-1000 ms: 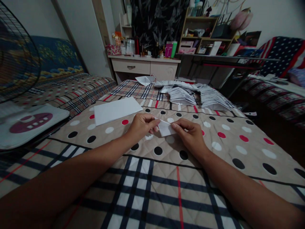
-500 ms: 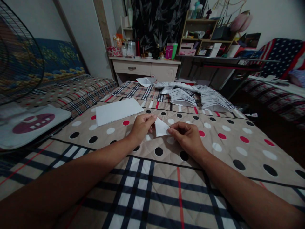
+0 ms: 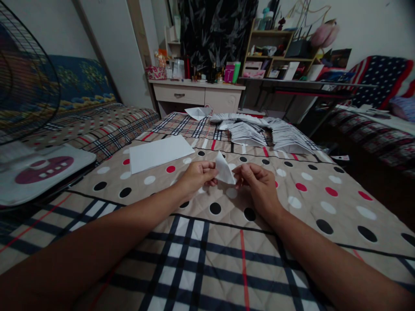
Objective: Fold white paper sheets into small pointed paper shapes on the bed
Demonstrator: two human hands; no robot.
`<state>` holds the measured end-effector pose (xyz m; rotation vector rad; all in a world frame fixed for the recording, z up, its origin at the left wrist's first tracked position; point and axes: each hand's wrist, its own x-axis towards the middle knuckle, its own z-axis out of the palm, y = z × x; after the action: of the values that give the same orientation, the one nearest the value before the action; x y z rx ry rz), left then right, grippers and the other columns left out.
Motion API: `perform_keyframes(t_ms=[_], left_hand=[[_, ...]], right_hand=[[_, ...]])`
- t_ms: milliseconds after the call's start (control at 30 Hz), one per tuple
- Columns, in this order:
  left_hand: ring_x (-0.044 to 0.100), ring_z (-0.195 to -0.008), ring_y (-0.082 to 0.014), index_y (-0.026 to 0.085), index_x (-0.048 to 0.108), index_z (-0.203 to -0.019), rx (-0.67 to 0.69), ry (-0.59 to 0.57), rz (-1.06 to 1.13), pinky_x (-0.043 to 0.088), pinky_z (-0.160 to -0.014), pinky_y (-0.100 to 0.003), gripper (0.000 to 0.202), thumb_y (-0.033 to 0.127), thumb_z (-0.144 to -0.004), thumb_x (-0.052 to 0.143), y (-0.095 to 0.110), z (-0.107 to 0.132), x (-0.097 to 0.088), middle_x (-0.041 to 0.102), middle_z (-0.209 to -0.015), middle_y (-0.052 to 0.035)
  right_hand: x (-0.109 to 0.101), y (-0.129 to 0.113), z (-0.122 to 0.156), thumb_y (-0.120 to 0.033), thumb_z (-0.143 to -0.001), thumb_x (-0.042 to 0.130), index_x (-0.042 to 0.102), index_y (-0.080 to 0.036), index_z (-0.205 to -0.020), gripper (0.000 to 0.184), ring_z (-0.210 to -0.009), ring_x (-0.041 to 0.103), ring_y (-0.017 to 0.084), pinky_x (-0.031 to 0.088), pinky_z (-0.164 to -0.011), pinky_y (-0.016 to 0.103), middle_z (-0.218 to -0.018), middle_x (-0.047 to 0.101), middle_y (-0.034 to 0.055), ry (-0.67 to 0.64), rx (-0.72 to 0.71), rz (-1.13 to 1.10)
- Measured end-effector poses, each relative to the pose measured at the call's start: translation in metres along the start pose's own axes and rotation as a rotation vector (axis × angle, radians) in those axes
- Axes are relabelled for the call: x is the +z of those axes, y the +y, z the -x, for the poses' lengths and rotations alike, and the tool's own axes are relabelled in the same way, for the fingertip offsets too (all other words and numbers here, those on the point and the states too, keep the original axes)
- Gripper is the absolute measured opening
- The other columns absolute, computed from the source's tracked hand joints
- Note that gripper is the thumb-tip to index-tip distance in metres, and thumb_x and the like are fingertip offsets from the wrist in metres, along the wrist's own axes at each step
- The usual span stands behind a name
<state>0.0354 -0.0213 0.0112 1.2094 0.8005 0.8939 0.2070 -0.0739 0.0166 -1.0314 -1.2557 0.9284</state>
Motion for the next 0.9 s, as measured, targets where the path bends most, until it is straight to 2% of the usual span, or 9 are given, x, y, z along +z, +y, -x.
perform_keyframes(t_ms=[67,167,267,367,433,533,633,767,900], left_hand=[[0.05,-0.048,-0.0027,0.011,0.065,-0.083,-0.063,-0.118,0.059,0.038,-0.046,-0.013,0.031,0.032,-0.068,0.08,0.001,0.002,0.0,0.061,-0.065,0.0006],[0.042,-0.046,-0.0012,0.011,0.065,-0.083,-0.174,-0.316,0.132,0.029,-0.042,-0.013,0.033,0.036,-0.069,0.08,0.002,0.007,0.003,0.054,-0.062,0.0026],[0.039,-0.046,-0.0012,0.012,0.064,-0.084,-0.248,-0.398,0.195,0.024,-0.042,-0.013,0.027,0.028,-0.069,0.078,0.004,0.011,0.006,0.051,-0.061,0.0034],[0.044,-0.049,-0.0029,0.011,0.064,-0.082,-0.287,-0.324,0.18,0.028,-0.043,-0.013,0.018,0.019,-0.068,0.073,0.005,0.012,0.008,0.054,-0.061,0.0014],[0.053,-0.054,-0.0054,0.01,0.065,-0.086,-0.271,-0.261,0.127,0.036,-0.048,-0.015,0.02,0.013,-0.066,0.07,0.006,0.012,0.009,0.062,-0.067,-0.0027],[0.064,-0.072,-0.0121,0.011,0.066,-0.097,-0.197,-0.228,0.104,0.05,-0.063,-0.02,0.039,0.005,-0.059,0.069,0.007,0.011,0.009,0.07,-0.086,-0.0084],[0.067,-0.089,-0.0174,0.014,0.064,-0.105,-0.105,-0.207,0.152,0.055,-0.074,-0.027,0.046,0.011,-0.06,0.074,0.007,0.008,0.007,0.07,-0.103,-0.0098],[0.064,-0.065,-0.011,0.012,0.065,-0.096,0.042,-0.038,0.031,0.053,-0.059,-0.021,0.04,0.03,-0.063,0.081,0.001,0.005,0.005,0.07,-0.082,-0.0045],[0.057,-0.051,-0.0079,0.01,0.062,-0.078,0.115,0.077,-0.145,0.047,-0.047,-0.018,0.033,0.032,-0.063,0.081,-0.002,0.004,0.008,0.065,-0.066,-0.0006]], right_hand=[[-0.001,0.002,-0.002,-0.042,-0.081,0.069,0.069,-0.019,-0.094,0.027,-0.058,0.057,0.01,0.046,-0.054,0.022,-0.077,0.068,0.0015,-0.025,0.013,-0.059],[-0.002,0.004,-0.004,-0.036,-0.072,0.078,0.065,-0.024,-0.114,0.046,-0.069,0.061,0.011,0.05,-0.061,0.023,-0.106,0.069,0.0041,-0.117,0.025,-0.069],[-0.003,0.006,-0.005,-0.034,-0.069,0.08,0.07,-0.023,-0.1,0.034,-0.072,0.063,0.012,0.051,-0.066,0.025,-0.096,0.071,0.0026,-0.123,0.012,-0.07],[-0.004,0.006,-0.005,-0.034,-0.068,0.081,0.069,-0.019,-0.079,0.022,-0.062,0.062,0.012,0.05,-0.06,0.024,-0.071,0.068,-0.0001,-0.023,0.038,-0.065],[-0.005,0.006,-0.005,-0.032,-0.067,0.082,0.069,-0.018,-0.075,0.021,-0.059,0.06,0.012,0.048,-0.056,0.024,-0.068,0.067,0.0,0.04,0.04,-0.048],[-0.007,0.007,-0.007,-0.03,-0.065,0.082,0.069,-0.018,-0.071,0.019,-0.056,0.057,0.011,0.046,-0.053,0.023,-0.065,0.066,-0.0003,0.132,0.011,-0.021],[-0.008,0.007,-0.008,-0.03,-0.064,0.081,0.068,-0.017,-0.069,0.019,-0.054,0.056,0.011,0.045,-0.052,0.023,-0.063,0.065,-0.0004,0.194,0.007,0.012],[-0.004,0.006,-0.005,-0.033,-0.066,0.08,0.066,-0.017,-0.07,0.022,-0.053,0.055,0.011,0.042,-0.049,0.023,-0.063,0.065,0.0003,0.141,0.014,0.07],[0.001,0.006,-0.002,-0.041,-0.072,0.075,0.065,-0.016,-0.07,0.027,-0.048,0.051,0.011,0.038,-0.045,0.021,-0.058,0.062,-0.0002,-0.013,0.071,0.127]])
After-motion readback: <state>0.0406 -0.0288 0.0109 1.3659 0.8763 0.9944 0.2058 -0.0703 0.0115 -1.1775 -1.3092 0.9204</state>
